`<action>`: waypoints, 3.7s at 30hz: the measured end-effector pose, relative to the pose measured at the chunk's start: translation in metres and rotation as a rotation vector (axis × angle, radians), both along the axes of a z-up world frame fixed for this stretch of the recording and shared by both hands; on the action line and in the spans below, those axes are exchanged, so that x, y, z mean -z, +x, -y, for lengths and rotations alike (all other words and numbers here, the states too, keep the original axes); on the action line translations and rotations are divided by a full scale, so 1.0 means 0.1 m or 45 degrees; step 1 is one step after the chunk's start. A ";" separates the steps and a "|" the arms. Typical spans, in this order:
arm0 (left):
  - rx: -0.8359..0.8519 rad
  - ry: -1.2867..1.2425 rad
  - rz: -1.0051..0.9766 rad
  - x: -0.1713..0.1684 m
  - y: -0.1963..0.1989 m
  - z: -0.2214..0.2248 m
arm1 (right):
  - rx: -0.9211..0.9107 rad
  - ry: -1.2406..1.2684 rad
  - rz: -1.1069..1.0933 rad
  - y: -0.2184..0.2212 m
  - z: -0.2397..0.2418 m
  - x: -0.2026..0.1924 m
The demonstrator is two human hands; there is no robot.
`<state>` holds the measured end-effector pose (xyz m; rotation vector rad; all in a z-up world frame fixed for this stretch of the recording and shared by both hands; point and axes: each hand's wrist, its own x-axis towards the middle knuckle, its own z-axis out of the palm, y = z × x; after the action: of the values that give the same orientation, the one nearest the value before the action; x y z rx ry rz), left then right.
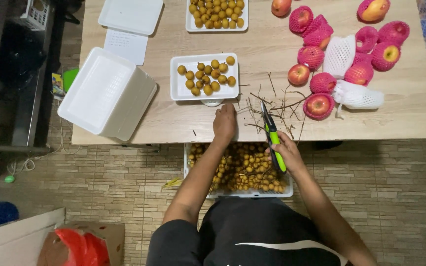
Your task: The person uses pruning shears to cut stems off small yellow fruits and places them into a white tray. The person repeatedly picks fruits from a basket, trims the stems, and arranges the fruits in the tray.
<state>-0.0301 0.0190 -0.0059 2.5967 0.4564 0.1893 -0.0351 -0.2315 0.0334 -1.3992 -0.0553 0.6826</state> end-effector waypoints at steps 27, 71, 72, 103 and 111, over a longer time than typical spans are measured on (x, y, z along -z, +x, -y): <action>-0.083 -0.909 0.320 -0.04 0.20 0.33 | -0.025 -0.044 0.164 -0.14 0.02 0.00; -0.549 -0.327 0.312 0.08 0.34 -2.21 | 0.249 -0.966 1.196 -0.25 -0.83 0.08; -0.554 -0.292 0.339 0.14 0.35 -2.23 | 0.251 -0.898 1.203 -0.33 -0.83 0.03; 0.006 -0.793 -0.328 1.49 -3.32 0.66 | -0.320 -1.063 0.402 -2.17 0.81 2.43; 0.010 -0.777 -0.577 1.54 -3.86 0.99 | -0.400 -1.058 0.338 -2.52 0.83 2.45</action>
<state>-0.4159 -0.0798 -0.1596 2.0203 0.5551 -0.4808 -0.2870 -0.3140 -0.2116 -2.3109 -0.2231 0.8154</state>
